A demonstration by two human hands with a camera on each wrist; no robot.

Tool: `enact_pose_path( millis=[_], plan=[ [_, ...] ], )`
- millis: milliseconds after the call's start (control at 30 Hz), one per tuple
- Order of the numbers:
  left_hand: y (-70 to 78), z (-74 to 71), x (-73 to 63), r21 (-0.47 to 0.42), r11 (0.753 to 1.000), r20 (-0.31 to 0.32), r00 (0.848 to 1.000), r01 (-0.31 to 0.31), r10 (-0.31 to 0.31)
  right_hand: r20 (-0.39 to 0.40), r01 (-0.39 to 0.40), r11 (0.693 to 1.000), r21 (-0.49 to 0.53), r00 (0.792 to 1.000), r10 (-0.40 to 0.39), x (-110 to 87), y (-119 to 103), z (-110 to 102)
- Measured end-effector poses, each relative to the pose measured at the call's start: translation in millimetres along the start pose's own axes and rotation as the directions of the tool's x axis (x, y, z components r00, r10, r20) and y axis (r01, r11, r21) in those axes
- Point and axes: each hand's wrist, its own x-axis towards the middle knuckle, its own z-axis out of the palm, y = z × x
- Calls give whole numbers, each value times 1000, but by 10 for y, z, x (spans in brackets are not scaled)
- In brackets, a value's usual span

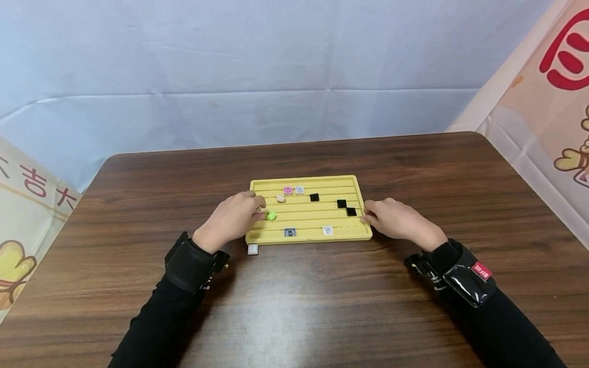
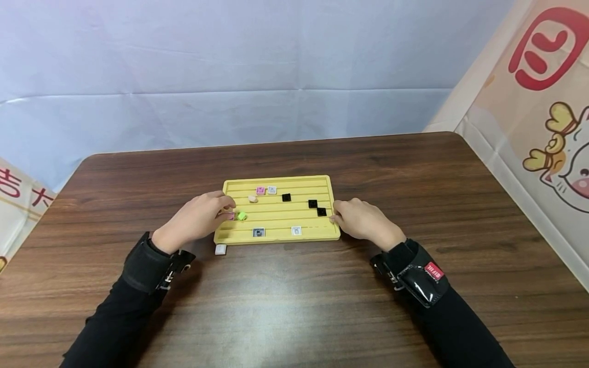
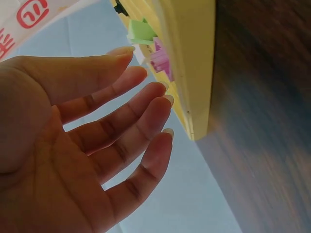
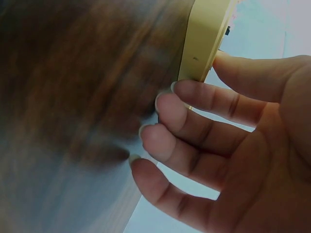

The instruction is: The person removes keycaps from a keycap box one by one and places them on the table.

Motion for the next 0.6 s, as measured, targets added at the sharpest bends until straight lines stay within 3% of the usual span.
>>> enact_pose_path(
  millis=[600],
  plan=[
    [-31, 23, 16, 22, 1000, 20, 1000, -1, 0, 5, -16, 1000, -13, 1000, 17, 4, -13, -11]
  ],
)
